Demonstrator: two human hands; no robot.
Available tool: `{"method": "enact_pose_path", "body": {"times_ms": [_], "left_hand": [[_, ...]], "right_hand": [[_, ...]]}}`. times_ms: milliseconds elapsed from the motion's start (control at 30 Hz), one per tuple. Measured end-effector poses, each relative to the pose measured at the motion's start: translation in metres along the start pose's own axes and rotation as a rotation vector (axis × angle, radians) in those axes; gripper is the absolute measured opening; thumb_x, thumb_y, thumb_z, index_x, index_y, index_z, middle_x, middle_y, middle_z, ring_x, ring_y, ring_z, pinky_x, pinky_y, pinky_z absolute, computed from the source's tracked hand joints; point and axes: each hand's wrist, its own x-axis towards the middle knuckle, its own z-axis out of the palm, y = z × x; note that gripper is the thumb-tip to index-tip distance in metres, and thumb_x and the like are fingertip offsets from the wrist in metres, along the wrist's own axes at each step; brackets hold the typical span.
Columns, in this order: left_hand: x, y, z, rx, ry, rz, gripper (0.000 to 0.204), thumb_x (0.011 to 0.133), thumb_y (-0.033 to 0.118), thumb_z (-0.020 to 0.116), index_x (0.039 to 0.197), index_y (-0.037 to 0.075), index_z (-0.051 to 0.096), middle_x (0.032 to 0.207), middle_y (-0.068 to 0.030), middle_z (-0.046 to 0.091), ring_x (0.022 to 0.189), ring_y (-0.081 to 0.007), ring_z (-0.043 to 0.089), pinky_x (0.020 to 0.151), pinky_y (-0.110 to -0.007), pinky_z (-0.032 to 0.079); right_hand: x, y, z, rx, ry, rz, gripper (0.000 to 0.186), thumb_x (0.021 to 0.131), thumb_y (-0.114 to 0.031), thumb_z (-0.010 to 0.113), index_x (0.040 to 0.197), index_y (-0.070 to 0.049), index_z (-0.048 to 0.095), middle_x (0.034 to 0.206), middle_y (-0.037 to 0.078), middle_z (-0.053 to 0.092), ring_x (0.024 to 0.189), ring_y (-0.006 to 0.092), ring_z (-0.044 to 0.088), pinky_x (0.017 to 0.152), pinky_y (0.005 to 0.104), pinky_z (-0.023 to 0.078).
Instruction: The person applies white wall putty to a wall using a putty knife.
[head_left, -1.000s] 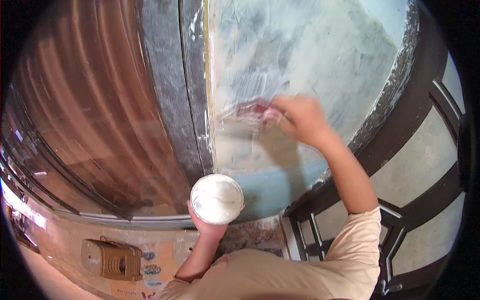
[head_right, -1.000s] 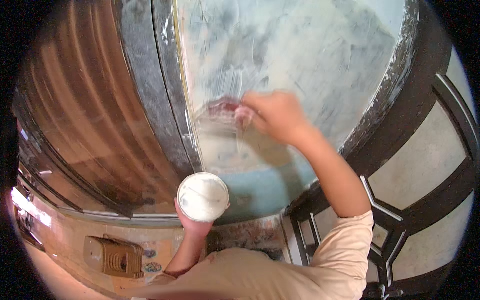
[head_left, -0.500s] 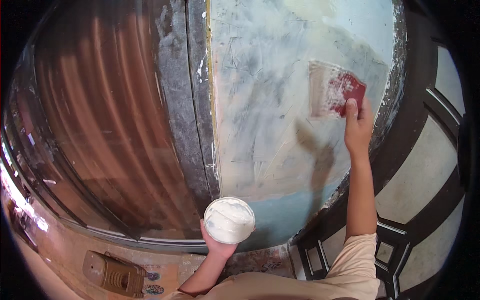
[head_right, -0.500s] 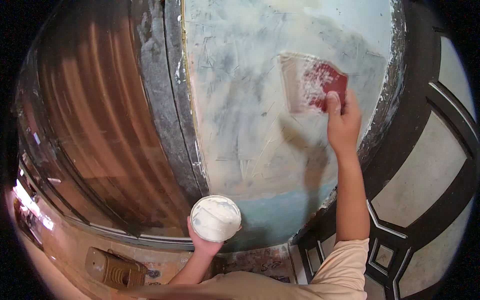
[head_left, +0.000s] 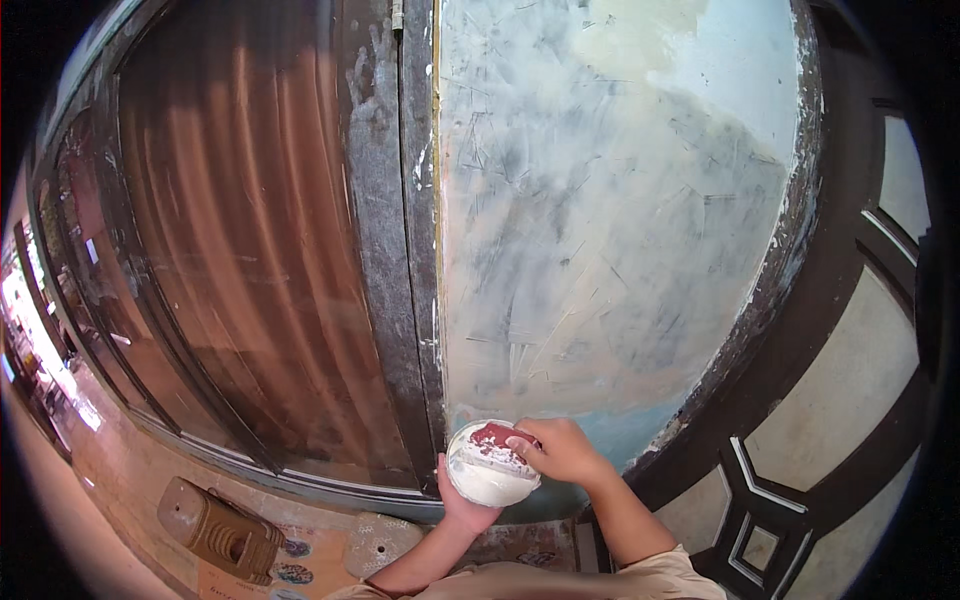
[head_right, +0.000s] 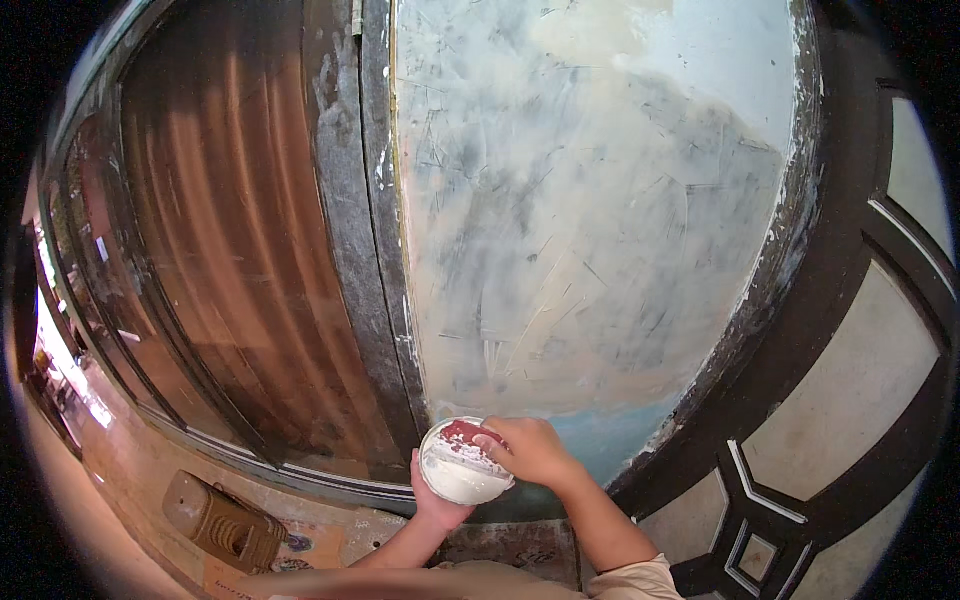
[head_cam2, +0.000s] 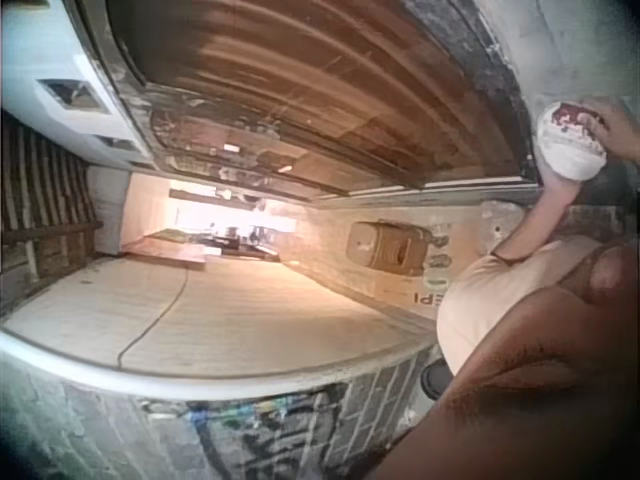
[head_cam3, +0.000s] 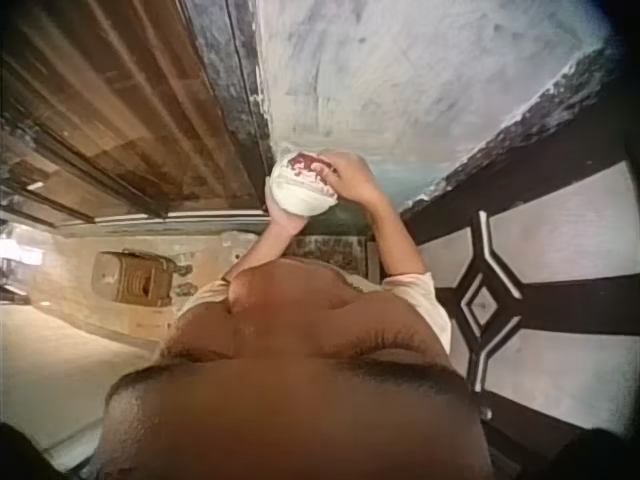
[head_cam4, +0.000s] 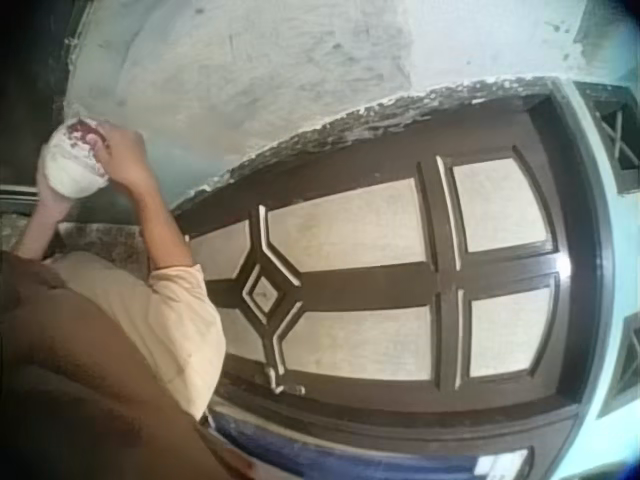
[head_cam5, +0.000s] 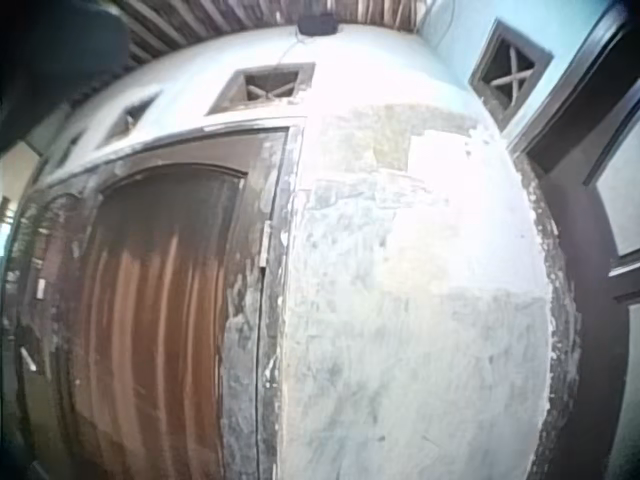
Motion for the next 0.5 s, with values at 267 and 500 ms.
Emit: {"method": "enact_pose_path", "body": {"times_ms": [267, 500], "left_hand": [[0.002, -0.017, 0.005, -0.03, 0.063, 0.032, 0.075, 0.094, 0.071, 0.036, 0.148, 0.021, 0.049, 0.152, -0.0093, 0.049, 0.139, -0.0354, 0.046, 0.116, -0.058, 0.033], [0.002, -0.035, 0.003, -0.116, 0.128, 0.047, 0.071, 0.095, 0.069, 0.036, 0.146, 0.021, 0.051, 0.149, -0.0089, 0.052, 0.136, -0.0351, 0.049, 0.116, -0.057, 0.035]], "right_hand": [[-0.008, -0.001, -0.014, -0.006, -0.008, -0.027, 0.027, 0.094, -0.035, 0.065, 0.097, -0.008, 0.067, 0.082, 0.017, 0.067, 0.073, 0.04, 0.065, 0.065, 0.0458, 0.05], [-0.022, 0.003, -0.017, -0.042, -0.026, -0.061, 0.025, 0.093, -0.033, 0.065, 0.099, -0.009, 0.066, 0.085, 0.015, 0.069, 0.077, 0.0397, 0.065, 0.067, 0.0477, 0.051]]}}
